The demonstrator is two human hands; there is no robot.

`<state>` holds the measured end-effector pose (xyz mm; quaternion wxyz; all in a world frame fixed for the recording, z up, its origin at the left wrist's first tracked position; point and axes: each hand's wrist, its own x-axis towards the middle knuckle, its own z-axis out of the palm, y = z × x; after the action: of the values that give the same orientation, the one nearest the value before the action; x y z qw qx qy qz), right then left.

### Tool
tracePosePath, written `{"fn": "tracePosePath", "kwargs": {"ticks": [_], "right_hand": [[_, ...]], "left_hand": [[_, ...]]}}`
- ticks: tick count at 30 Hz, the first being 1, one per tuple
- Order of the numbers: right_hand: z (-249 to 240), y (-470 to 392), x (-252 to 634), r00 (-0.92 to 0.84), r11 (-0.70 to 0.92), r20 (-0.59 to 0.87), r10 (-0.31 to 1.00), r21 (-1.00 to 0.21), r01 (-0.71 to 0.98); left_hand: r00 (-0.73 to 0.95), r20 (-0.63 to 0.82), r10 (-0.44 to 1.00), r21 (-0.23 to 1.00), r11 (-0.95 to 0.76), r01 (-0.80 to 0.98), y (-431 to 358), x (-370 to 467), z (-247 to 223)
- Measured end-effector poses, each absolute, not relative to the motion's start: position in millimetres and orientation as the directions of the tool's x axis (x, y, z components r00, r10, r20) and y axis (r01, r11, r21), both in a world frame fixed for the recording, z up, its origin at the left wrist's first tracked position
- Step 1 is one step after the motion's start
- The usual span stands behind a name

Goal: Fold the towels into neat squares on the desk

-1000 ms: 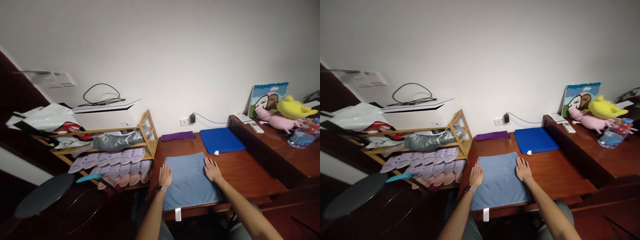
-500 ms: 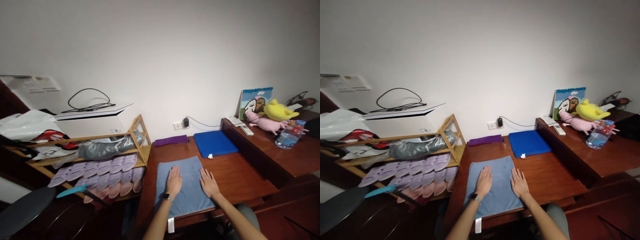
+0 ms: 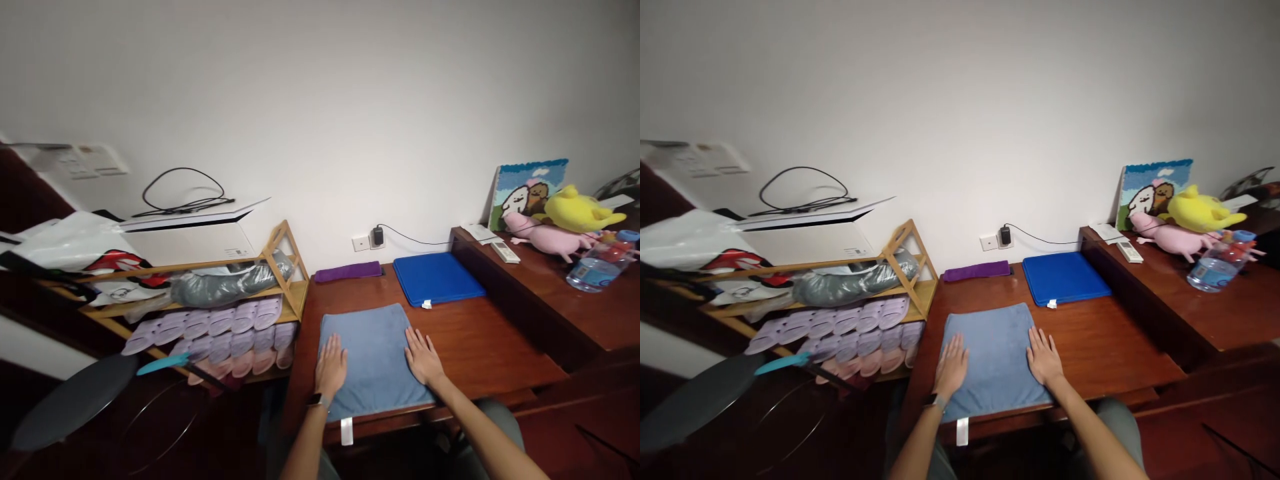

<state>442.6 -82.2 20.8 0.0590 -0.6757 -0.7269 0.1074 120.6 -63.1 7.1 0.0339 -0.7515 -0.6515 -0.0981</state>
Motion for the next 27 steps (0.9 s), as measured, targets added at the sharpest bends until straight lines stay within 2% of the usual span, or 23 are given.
{"fn": "tracePosePath", "kwargs": {"ticks": [5,10,20,22,27], "right_hand": [[23,-83,445,-0.083,0.065,-0.073,0.994,-0.221,0.973],[19,-103,446,-0.076,0.084,0.045,0.996,-0.231,0.969],[19,-106,437,-0.098,0.091,-0.015,0.995,-0.252,0.964],[21,-105,437,-0.099,0.091,-0.018,0.995,-0.257,0.962],[18,-106,437,-0.092,0.084,-0.017,0.996,-0.259,0.962]], "left_hand": [[0.064,0.202,0.977,0.037,-0.073,0.997,-72,69,-2],[0.037,0.258,0.966,0.041,-0.050,0.998,-72,81,-6],[0.053,0.235,0.971,0.016,-0.059,0.998,-59,93,16],[0.115,0.247,0.962,0.033,-0.127,0.991,-62,124,24],[0.444,0.219,0.869,0.170,-0.482,0.860,-77,251,31]]}}
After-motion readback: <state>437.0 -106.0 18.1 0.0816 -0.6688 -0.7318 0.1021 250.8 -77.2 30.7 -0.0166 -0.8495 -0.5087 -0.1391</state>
